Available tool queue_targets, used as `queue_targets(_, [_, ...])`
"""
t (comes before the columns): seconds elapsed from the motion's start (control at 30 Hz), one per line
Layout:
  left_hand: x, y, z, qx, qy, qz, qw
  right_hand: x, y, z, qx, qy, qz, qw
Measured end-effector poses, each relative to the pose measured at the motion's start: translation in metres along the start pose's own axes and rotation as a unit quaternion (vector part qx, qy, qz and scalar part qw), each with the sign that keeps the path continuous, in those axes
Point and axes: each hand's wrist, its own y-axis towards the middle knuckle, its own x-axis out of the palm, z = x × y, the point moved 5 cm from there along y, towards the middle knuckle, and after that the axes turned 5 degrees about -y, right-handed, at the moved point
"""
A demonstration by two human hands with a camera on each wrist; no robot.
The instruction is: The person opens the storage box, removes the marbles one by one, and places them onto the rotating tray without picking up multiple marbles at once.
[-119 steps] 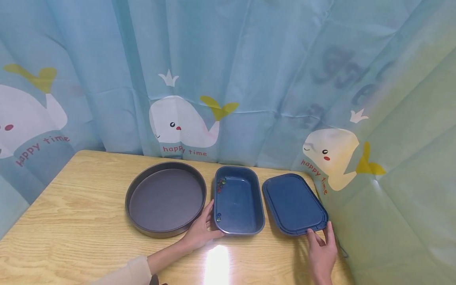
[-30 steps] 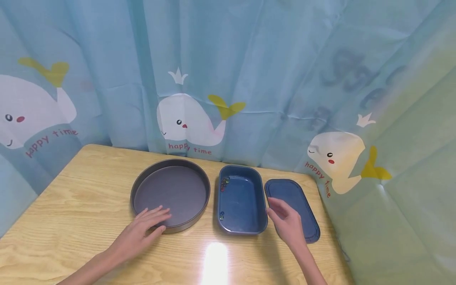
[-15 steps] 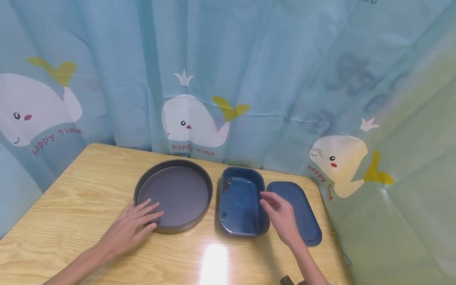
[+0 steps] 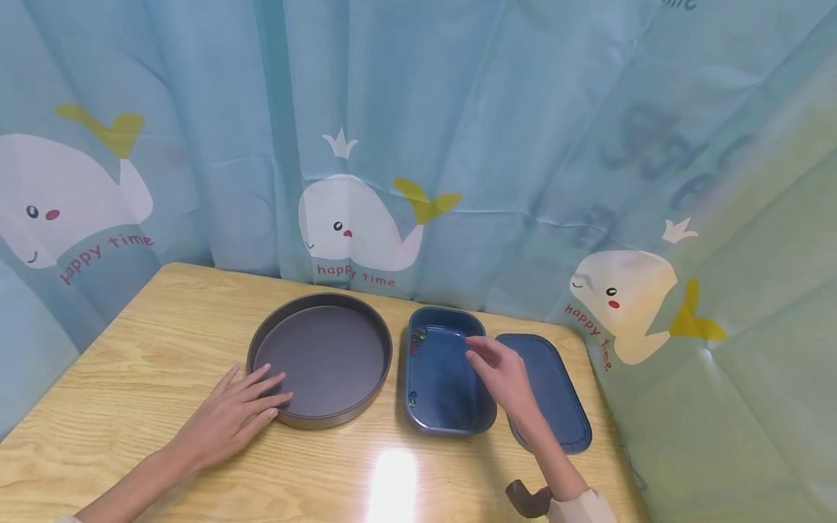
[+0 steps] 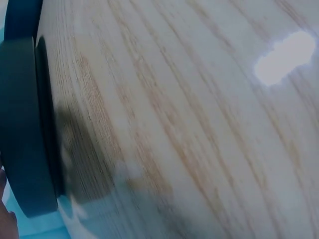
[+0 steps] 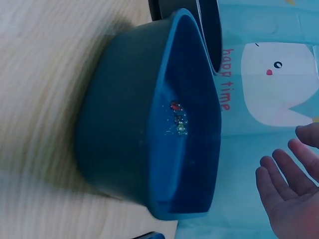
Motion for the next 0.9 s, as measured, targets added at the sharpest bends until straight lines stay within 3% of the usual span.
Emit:
queue_targets(0.4, [0.002, 0.002, -0.005, 0.01, -0.001, -0.001, 1.0, 0.023, 0.04, 0.005, -0.006, 0.015, -0.055, 0.9983])
queue_targets(0.9, [0.002, 0.002, -0.01, 0.024, -0.015, -0.009, 0.9996, 0.047, 0.081, 0.019, 0.055, 0.029, -0.106, 0.9924])
